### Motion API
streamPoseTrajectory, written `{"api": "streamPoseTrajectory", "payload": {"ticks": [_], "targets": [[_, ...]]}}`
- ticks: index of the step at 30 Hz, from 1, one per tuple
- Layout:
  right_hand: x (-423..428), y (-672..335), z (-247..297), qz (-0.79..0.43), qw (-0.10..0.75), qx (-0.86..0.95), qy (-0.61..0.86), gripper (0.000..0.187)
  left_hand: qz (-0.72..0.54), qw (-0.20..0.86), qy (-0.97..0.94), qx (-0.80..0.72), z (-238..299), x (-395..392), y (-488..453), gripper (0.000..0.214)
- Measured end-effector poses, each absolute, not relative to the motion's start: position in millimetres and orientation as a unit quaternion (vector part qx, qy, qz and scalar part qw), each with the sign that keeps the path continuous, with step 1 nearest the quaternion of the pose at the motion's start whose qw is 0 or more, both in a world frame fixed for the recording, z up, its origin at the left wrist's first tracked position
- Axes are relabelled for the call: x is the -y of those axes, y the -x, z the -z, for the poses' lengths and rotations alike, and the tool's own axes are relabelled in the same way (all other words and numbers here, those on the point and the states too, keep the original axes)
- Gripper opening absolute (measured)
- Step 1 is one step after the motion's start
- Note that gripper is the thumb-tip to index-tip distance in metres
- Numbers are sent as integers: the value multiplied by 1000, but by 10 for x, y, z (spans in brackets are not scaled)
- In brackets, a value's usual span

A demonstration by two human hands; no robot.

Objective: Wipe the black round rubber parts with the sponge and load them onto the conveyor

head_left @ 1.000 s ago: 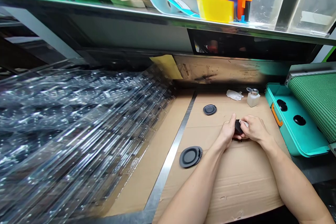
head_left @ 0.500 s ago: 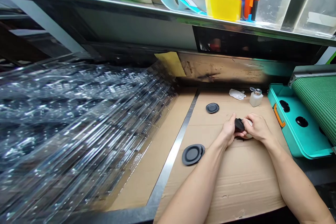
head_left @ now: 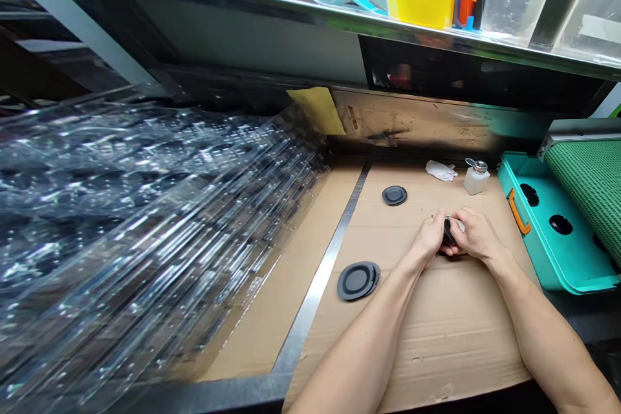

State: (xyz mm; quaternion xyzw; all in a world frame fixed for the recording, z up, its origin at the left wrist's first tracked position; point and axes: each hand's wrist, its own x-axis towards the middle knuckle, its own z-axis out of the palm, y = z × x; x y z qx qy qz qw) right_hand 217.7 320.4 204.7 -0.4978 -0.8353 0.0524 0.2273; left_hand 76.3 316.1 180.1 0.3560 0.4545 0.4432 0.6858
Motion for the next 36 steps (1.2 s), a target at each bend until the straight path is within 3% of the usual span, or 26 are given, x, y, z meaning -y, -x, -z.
{"api": "streamPoseTrajectory", "payload": {"ticks": [10, 24, 36], "targets": [[-3110, -2130, -2282, -12, 131, 837, 531, 18, -429, 671, -403, -451, -1840, -3140, -756, 62], [-3173, -2184, -2289, -24, 166, 851, 497, 22, -436, 670, -404, -444, -1832, -3139, -770, 58], [-3136, -2175, -2407, -48, 101, 845, 523, 23, -424, 667, -414, -452, -1842, -3135, -771, 62]]}}
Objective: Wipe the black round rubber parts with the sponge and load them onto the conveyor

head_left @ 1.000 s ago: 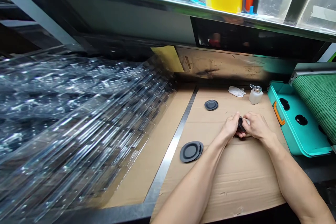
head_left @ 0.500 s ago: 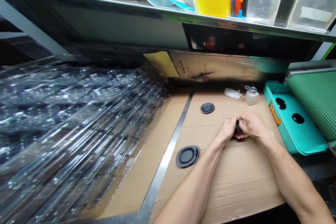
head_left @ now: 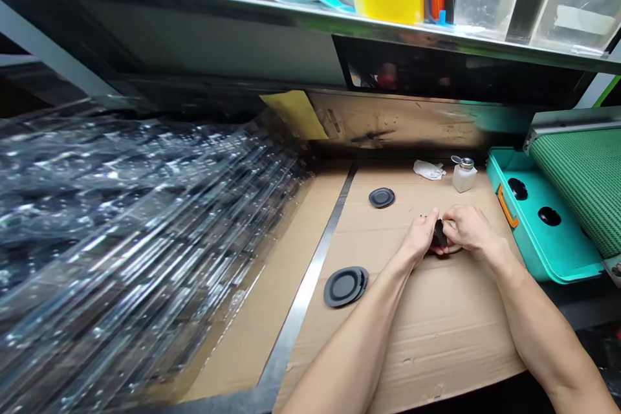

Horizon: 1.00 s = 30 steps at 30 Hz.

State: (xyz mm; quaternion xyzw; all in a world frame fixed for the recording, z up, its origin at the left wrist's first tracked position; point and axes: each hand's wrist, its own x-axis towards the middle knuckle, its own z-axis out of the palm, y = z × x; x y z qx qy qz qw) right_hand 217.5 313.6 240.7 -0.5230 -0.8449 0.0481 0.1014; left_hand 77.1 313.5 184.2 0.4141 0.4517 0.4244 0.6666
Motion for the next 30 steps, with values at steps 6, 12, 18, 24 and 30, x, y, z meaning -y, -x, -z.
{"api": "streamPoseTrajectory", "payload": {"ticks": [6, 12, 18, 24, 30], "targets": [[-3127, -2151, -2393, -30, 106, 836, 538, 23, -427, 662, -420, -451, -1820, -3130, -784, 61], [-3135, -2224, -2281, -50, 144, 797, 585, 23, -462, 746, -222, -426, -1878, -3170, -730, 53], [-3259, -2444, -2212, -25, 101, 722, 684, 26, -453, 828, -30, -328, -1946, -3274, -552, 60], [-3233, -2549, -2238, 38, 92, 781, 617, 36, -448, 834, -26, -321, -1973, -3259, -540, 61], [-3084, -2423, -2246, -110, 77, 879, 457, 41, -525, 786, -83, -315, -2003, -3236, -493, 55]]}}
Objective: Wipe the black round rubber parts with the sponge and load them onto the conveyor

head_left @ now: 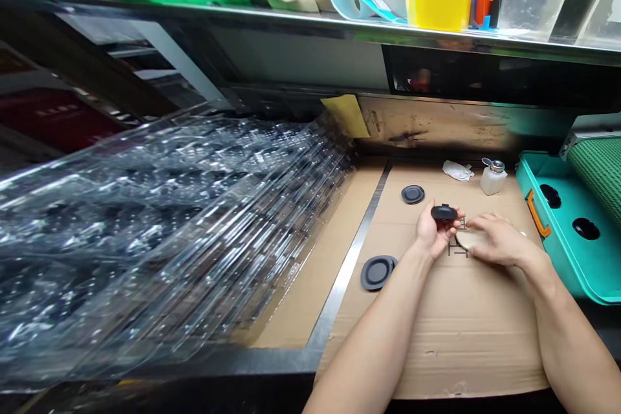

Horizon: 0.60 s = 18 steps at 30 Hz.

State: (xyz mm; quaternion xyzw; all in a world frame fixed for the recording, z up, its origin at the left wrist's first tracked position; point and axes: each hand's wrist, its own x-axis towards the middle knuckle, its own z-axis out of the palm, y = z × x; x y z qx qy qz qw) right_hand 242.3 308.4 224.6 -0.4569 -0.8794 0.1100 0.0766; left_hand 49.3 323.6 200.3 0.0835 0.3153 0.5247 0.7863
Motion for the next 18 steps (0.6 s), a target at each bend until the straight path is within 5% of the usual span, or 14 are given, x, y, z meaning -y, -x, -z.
{"api": "streamPoseTrajectory", "payload": {"ticks": [4, 11, 18], "targets": [[-3112, -2410, -2181, -125, 87, 878, 453, 33, -593, 750, -137, -257, -2042, -3228, -432, 41], [-3127, -2116, -2043, -65, 371, 745, 551, 49, -622, 743, -115, -220, -2001, -3259, -510, 43], [-3015, -1780, -1942, 6, 258, 809, 528, 43, -574, 778, -122, -224, -1930, -3240, -611, 36]]}}
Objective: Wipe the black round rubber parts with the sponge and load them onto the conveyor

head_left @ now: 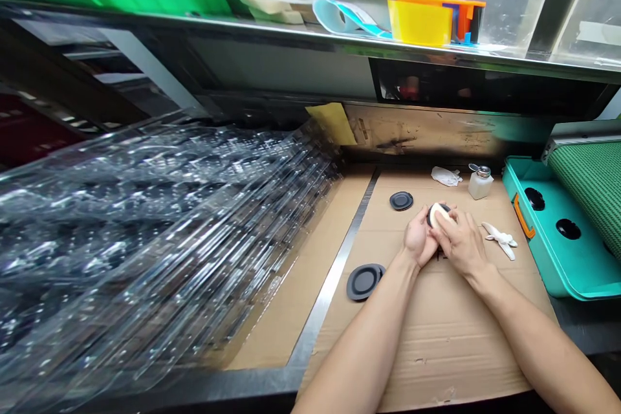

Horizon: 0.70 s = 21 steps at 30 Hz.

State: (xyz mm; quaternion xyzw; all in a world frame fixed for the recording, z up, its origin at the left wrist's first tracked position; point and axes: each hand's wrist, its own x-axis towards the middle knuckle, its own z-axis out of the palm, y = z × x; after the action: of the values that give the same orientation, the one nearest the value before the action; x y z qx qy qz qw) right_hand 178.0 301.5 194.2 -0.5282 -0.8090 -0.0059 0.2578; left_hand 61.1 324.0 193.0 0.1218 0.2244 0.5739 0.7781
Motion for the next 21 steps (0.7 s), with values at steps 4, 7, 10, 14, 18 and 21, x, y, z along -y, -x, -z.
{"api": "streamPoseTrajectory", "payload": {"ticks": [4, 7, 10, 14, 18, 21], "targets": [[-3072, -1783, -1938, 44, 231, 776, 585, 45, -589, 762, -113, -244, -1893, -3259, -622, 35], [-3034, -1754, -1923, 49, 217, 806, 548, 45, -573, 776, -106, -241, -1891, -3267, -620, 37], [-2999, -1730, -1916, 59, 216, 786, 576, 46, -584, 764, -101, -256, -1904, -3264, -606, 36], [-3007, -1751, -1883, 57, 217, 814, 535, 44, -568, 778, -99, -251, -1897, -3262, -583, 39], [-3158, -1940, -1852, 66, 227, 776, 585, 42, -579, 765, -102, -263, -1859, -3278, -534, 35], [-3261, -2107, -1846, 60, 243, 736, 629, 41, -576, 769, -105, -255, -1861, -3296, -488, 34]]}}
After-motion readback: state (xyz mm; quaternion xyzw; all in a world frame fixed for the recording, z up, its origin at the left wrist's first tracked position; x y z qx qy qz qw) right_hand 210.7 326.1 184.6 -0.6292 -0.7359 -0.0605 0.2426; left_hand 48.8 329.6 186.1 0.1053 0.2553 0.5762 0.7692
